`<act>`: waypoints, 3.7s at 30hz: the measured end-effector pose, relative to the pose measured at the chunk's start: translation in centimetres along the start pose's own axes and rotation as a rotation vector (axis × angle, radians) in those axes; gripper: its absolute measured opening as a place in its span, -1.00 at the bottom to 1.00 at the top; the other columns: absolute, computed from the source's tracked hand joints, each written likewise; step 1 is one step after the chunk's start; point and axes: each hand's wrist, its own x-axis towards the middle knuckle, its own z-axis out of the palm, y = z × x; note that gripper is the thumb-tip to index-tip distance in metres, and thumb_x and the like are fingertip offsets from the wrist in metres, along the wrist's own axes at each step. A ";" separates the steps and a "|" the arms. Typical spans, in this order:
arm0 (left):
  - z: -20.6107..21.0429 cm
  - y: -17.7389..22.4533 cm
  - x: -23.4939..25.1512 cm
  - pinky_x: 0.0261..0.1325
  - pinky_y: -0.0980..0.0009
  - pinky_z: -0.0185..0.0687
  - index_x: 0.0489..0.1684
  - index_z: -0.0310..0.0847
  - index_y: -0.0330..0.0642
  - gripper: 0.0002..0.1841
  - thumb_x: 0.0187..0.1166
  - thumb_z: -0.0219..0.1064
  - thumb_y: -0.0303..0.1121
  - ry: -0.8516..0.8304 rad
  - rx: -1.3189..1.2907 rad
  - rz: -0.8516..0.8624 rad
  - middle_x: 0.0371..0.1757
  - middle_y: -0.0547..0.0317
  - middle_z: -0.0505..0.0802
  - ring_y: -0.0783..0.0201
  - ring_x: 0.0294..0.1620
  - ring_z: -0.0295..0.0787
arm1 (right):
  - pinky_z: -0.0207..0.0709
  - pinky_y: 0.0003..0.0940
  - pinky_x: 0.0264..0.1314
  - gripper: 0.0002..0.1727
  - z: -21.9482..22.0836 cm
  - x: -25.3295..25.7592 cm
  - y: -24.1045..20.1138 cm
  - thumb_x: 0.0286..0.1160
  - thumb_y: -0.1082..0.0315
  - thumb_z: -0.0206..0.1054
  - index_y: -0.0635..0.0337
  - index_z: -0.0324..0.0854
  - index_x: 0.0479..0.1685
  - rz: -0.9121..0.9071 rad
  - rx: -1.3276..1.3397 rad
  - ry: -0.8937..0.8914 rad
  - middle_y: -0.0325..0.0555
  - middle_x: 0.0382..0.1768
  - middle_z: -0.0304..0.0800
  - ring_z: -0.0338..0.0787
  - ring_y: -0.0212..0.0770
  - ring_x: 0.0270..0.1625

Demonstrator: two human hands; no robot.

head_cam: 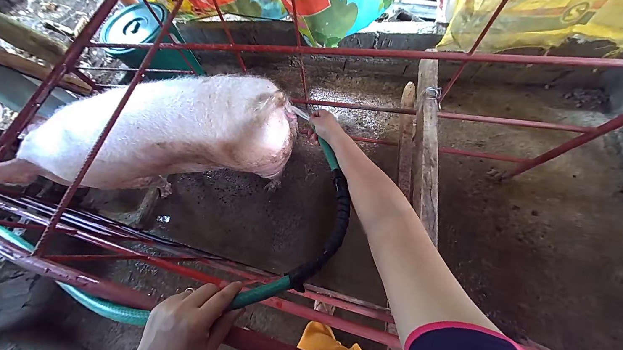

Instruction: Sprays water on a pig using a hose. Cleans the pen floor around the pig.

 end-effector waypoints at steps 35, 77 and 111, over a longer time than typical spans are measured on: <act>-0.4 -0.6 -0.6 -0.59 0.29 0.56 -0.13 0.94 -0.05 -0.56 0.60 0.11 -0.04 -0.023 -0.037 0.025 -0.52 0.15 0.84 0.18 -0.58 0.76 | 0.44 -0.48 -0.62 -0.67 2.5 -0.8 8.5 0.91 0.26 0.00 0.14 0.35 0.49 0.259 0.137 -0.037 -0.12 -0.40 0.55 0.50 -0.34 -0.65; -0.7 -0.5 0.0 -0.61 0.23 0.60 -0.16 0.95 -0.05 -0.56 0.57 0.12 -0.04 -0.094 -0.021 0.000 -0.50 0.13 0.85 0.15 -0.59 0.79 | 0.45 -0.46 -0.59 -0.67 3.8 -1.3 13.6 0.90 0.24 0.01 0.14 0.37 0.47 0.379 0.236 0.038 -0.12 -0.40 0.58 0.52 -0.33 -0.63; -0.5 -0.5 0.0 -0.60 0.25 0.58 -0.15 0.95 -0.04 -0.57 0.57 0.13 -0.04 -0.084 -0.022 -0.007 -0.49 0.15 0.85 0.17 -0.57 0.79 | 0.43 -0.48 -0.63 -0.69 3.0 -0.9 12.6 0.90 0.25 -0.01 0.12 0.36 0.45 0.364 0.259 0.044 -0.15 -0.45 0.55 0.49 -0.34 -0.67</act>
